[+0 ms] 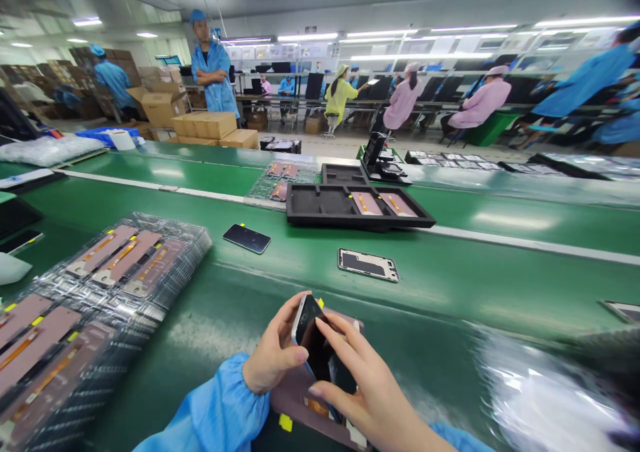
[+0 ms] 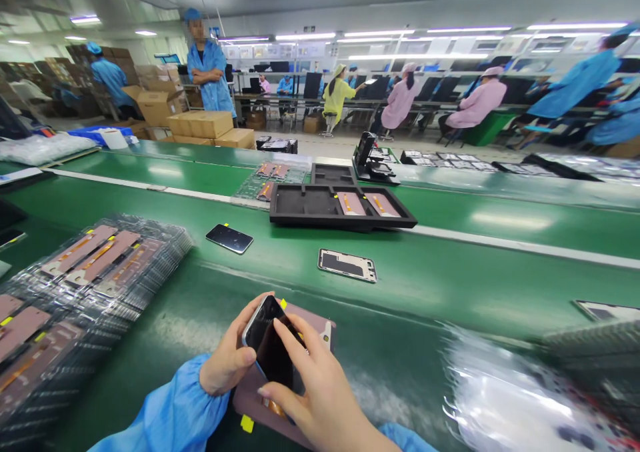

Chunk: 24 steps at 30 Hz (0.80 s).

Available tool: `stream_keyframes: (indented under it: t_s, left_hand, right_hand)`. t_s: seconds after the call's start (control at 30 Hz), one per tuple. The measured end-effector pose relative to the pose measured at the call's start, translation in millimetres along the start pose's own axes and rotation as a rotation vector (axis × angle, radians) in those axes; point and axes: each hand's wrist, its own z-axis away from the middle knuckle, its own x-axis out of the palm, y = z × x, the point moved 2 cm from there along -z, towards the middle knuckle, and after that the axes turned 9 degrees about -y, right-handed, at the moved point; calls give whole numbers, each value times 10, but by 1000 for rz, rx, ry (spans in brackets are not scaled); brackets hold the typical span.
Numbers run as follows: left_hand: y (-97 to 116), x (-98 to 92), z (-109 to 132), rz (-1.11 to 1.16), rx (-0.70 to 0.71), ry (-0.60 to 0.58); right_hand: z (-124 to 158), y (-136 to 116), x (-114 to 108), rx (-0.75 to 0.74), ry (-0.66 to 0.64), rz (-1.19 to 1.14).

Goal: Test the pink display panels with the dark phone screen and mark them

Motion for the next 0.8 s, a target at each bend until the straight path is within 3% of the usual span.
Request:
stream_keyframes:
  t_s: [0.8]
  left_hand:
    - [61,-11,1,-115,2,-86]
  right_hand:
    - [-12,-98,-47,-82,46,182]
